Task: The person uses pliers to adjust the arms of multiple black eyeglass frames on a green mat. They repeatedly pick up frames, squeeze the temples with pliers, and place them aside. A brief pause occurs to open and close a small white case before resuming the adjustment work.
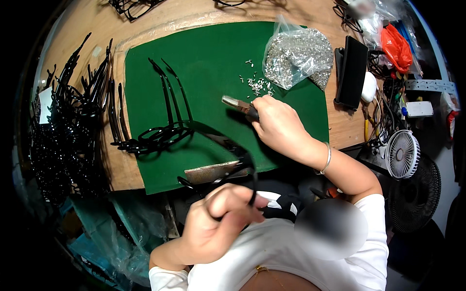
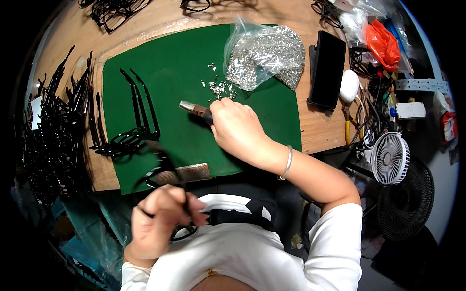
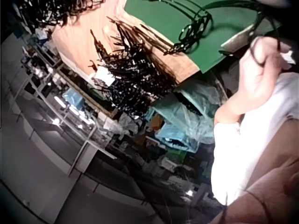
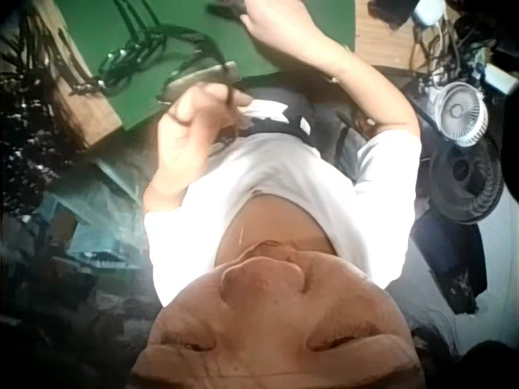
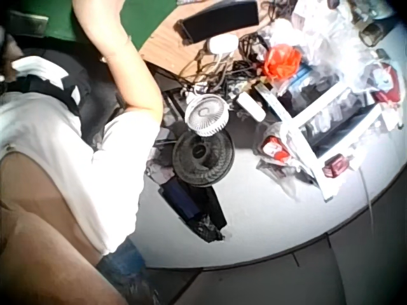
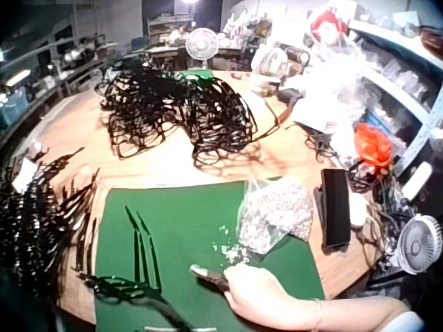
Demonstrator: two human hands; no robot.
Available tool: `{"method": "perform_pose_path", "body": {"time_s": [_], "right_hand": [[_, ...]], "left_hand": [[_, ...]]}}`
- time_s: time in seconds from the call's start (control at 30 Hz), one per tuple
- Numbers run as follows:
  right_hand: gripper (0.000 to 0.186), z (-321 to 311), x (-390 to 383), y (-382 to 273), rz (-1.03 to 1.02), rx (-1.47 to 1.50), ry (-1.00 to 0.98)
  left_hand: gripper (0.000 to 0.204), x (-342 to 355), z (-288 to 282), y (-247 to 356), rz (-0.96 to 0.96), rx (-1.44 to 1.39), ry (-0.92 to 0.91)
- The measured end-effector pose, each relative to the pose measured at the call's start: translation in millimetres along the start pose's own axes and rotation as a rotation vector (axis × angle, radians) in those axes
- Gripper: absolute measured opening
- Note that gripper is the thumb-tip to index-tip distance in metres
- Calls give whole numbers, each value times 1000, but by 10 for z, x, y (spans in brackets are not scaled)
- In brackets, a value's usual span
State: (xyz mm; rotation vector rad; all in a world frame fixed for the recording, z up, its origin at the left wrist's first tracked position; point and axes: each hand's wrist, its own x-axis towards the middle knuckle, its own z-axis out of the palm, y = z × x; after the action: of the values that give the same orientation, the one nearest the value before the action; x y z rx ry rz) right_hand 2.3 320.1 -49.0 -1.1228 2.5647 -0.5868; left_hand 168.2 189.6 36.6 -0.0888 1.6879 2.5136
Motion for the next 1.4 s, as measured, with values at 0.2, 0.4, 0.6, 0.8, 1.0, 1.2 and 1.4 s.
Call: {"method": "perform_pose_path", "body": {"time_s": [0.2, 0.4, 0.6, 0.8, 1.0, 1.2, 1.4], "right_hand": [[18, -342, -88, -108, 21, 297, 14], [14, -664, -525, -383, 187, 1116, -33], [14, -599, -482, -420, 288, 1316, -36], [18, -839, -380, -348, 432, 1544, -423], [19, -895, -416, -402, 432, 1527, -351], [18, -839, -472, -466, 428, 1436, -200], [19, -859, -464, -440, 439, 1555, -363]], "left_hand": [[45, 106, 177, -175, -26, 66, 195], [51, 211, 299, -296, 17, 60, 241], [52, 236, 369, -334, 1, 84, 251], [54, 212, 224, -170, -109, -75, 103], [57, 229, 250, -82, -126, -191, 61], [57, 228, 304, -148, -129, -171, 114], [56, 187, 213, -70, -223, -348, 74]]}}
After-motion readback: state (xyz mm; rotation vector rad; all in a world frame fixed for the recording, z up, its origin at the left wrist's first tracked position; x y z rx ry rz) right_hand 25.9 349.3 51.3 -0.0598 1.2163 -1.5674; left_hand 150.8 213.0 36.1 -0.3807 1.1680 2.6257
